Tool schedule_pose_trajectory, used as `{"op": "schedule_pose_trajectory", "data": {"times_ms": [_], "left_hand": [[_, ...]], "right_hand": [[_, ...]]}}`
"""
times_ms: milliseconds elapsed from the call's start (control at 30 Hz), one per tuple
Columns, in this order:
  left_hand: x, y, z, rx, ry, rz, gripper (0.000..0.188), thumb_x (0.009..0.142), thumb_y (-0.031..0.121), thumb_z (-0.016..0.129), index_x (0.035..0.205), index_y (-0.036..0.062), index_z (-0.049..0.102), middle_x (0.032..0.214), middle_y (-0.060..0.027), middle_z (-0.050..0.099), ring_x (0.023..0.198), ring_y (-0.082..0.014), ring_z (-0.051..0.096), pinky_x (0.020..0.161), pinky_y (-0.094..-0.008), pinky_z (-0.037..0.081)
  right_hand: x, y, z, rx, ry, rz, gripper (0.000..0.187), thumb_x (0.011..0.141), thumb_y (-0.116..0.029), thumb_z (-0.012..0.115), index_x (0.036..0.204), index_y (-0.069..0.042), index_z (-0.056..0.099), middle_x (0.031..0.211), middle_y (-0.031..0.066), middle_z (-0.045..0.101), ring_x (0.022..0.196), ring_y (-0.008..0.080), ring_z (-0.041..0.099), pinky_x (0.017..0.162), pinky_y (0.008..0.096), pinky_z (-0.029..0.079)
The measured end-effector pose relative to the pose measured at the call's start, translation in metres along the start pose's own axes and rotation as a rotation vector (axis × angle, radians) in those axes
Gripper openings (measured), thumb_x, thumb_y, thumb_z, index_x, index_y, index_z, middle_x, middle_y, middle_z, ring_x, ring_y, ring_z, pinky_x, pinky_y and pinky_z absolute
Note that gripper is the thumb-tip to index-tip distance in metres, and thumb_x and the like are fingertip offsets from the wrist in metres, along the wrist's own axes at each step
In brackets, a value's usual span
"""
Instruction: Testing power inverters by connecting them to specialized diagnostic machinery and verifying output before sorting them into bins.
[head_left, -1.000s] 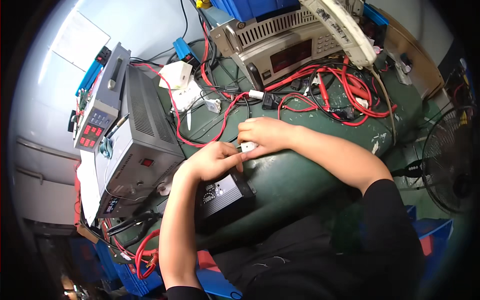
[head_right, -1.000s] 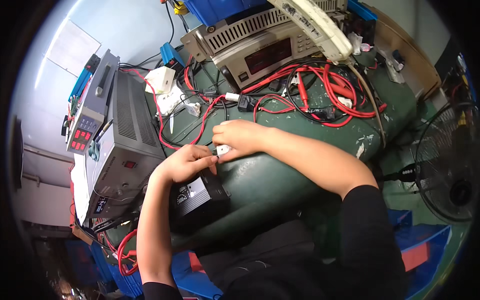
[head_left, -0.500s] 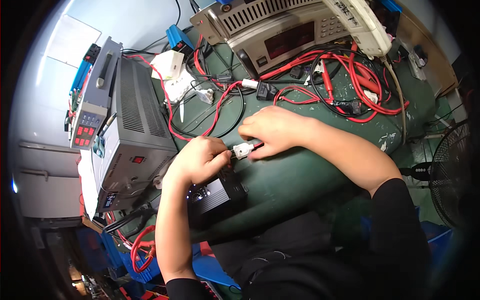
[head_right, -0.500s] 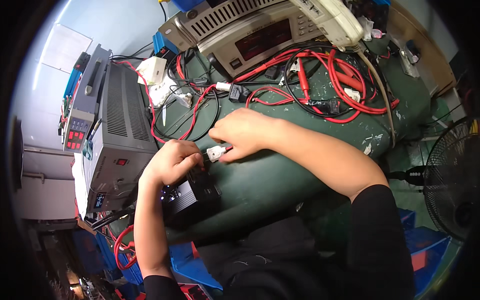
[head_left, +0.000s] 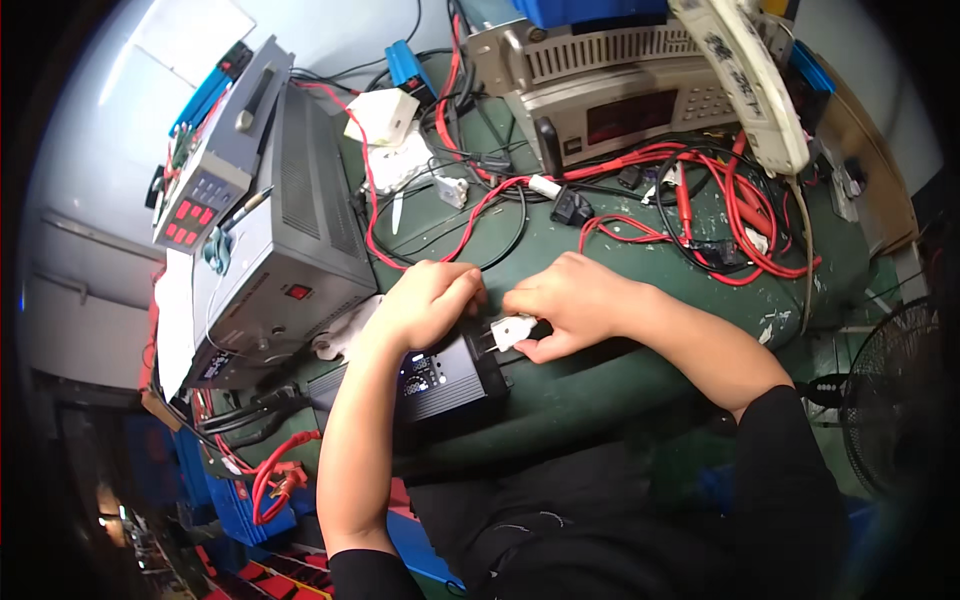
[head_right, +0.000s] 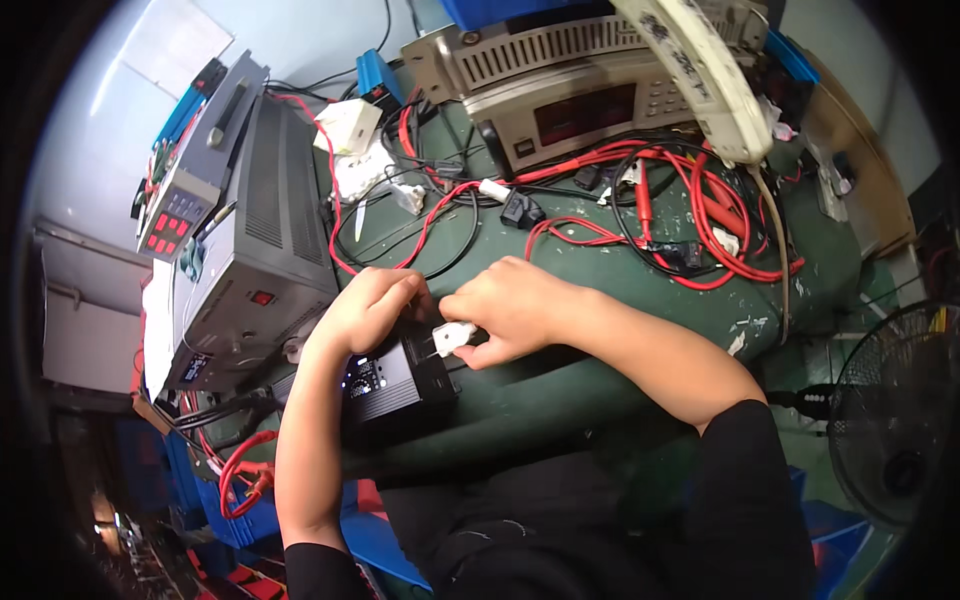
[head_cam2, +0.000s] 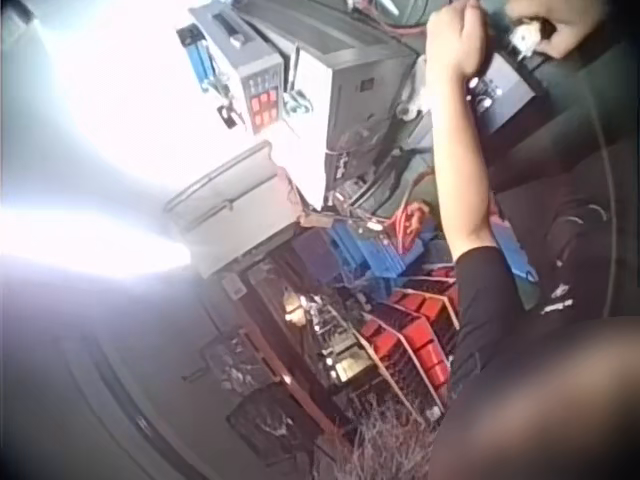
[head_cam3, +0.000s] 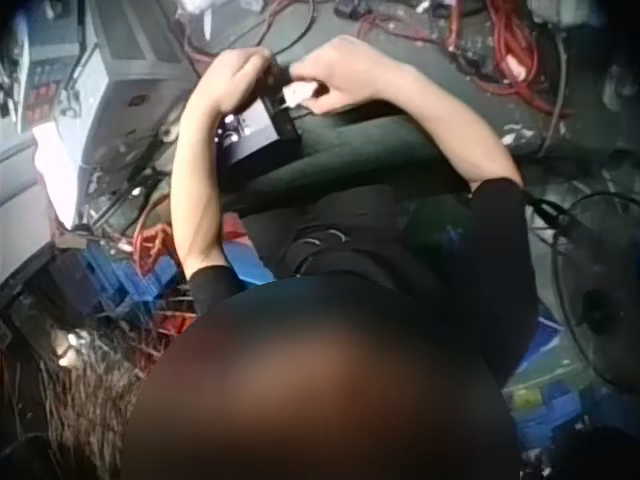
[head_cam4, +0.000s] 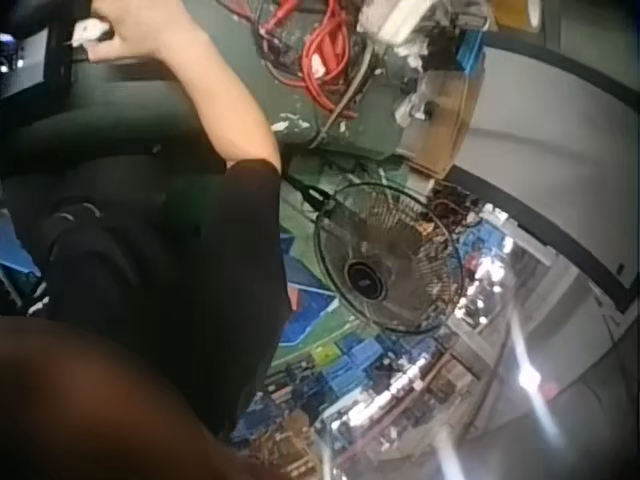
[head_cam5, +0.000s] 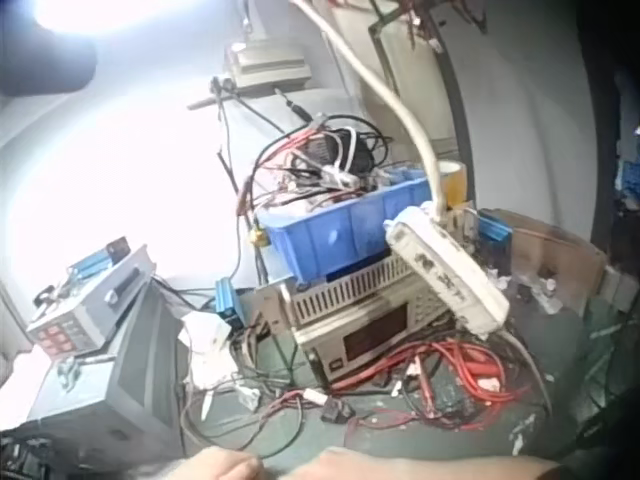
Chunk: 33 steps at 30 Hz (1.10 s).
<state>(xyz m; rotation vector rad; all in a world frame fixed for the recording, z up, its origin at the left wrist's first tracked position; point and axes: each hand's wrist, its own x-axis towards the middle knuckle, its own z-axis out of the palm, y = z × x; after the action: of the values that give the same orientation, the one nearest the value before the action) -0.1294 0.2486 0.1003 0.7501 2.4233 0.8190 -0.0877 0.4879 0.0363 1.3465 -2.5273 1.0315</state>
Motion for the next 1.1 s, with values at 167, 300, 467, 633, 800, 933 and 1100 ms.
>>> {"op": "schedule_pose_trajectory", "data": {"times_ms": [167,300,467,633,800,933,1100], "left_hand": [[0.0,-0.002,0.001,0.079,0.03,0.028,0.042,0.1,0.027,0.041,0.088,-0.003,0.068,0.08,-0.0151,0.071,0.078,-0.03,0.071,0.079,-0.0401,0.055],[0.003,-0.006,0.002,0.063,0.033,0.038,0.042,0.1,0.027,0.042,0.087,-0.0033,0.068,0.079,-0.0149,0.071,0.078,-0.0299,0.071,0.079,-0.0401,0.055],[0.007,-0.002,0.003,0.132,0.036,0.013,0.042,0.097,0.033,0.048,0.092,-0.0014,0.072,0.082,-0.0232,0.071,0.082,-0.044,0.068,0.079,-0.0505,0.053],[-0.003,0.007,0.004,0.357,0.146,0.043,0.035,0.099,0.029,0.05,0.087,0.0001,0.068,0.079,-0.0164,0.069,0.077,-0.0384,0.067,0.074,-0.0471,0.052],[-0.048,0.044,0.023,0.68,0.68,0.192,0.01,0.092,0.012,0.07,0.094,0.004,0.065,0.089,-0.0121,0.062,0.082,-0.0349,0.063,0.069,-0.0441,0.05],[-0.126,0.023,0.068,0.54,1.022,0.354,0.011,0.082,0.0,0.062,0.092,0.0018,0.065,0.085,-0.015,0.063,0.074,-0.0338,0.059,0.071,-0.042,0.047],[-0.194,-0.056,0.148,0.738,1.283,0.027,0.046,0.088,0.022,0.057,0.129,0.0021,0.058,0.133,-0.022,0.06,0.129,-0.0418,0.053,0.113,-0.0558,0.036]], "right_hand": [[0.002,-0.008,-0.006,-0.108,0.073,-0.075,0.032,0.078,-0.035,0.079,0.092,-0.01,0.065,0.074,0.0056,0.063,0.061,0.0293,0.065,0.055,0.0408,0.051],[0.003,-0.01,-0.005,-0.13,0.078,-0.078,0.03,0.079,-0.033,0.078,0.088,-0.008,0.063,0.074,0.0063,0.062,0.062,0.029,0.066,0.056,0.0412,0.052],[0.001,-0.011,0.011,-0.106,0.126,-0.12,0.033,0.088,-0.037,0.076,0.099,-0.007,0.065,0.079,0.007,0.066,0.069,0.0295,0.068,0.062,0.0412,0.054],[0.003,-0.007,0.02,-0.101,0.11,-0.121,0.037,0.092,-0.041,0.073,0.106,-0.006,0.067,0.081,0.0072,0.067,0.072,0.0295,0.069,0.066,0.0412,0.055],[0.003,-0.009,0.003,-0.158,0.104,-0.136,0.054,0.085,-0.052,0.077,0.115,-0.008,0.07,0.082,0.0053,0.07,0.076,0.0286,0.07,0.07,0.0399,0.054],[-0.004,0.001,-0.002,-0.121,0.196,-0.197,0.055,0.081,-0.05,0.083,0.116,-0.009,0.072,0.077,0.0004,0.066,0.07,0.0222,0.064,0.067,0.0356,0.048],[0.006,0.003,0.007,-0.076,0.138,-0.225,0.05,0.082,-0.045,0.083,0.115,-0.009,0.073,0.078,-0.001,0.067,0.072,0.0192,0.065,0.069,0.0331,0.047]]}}
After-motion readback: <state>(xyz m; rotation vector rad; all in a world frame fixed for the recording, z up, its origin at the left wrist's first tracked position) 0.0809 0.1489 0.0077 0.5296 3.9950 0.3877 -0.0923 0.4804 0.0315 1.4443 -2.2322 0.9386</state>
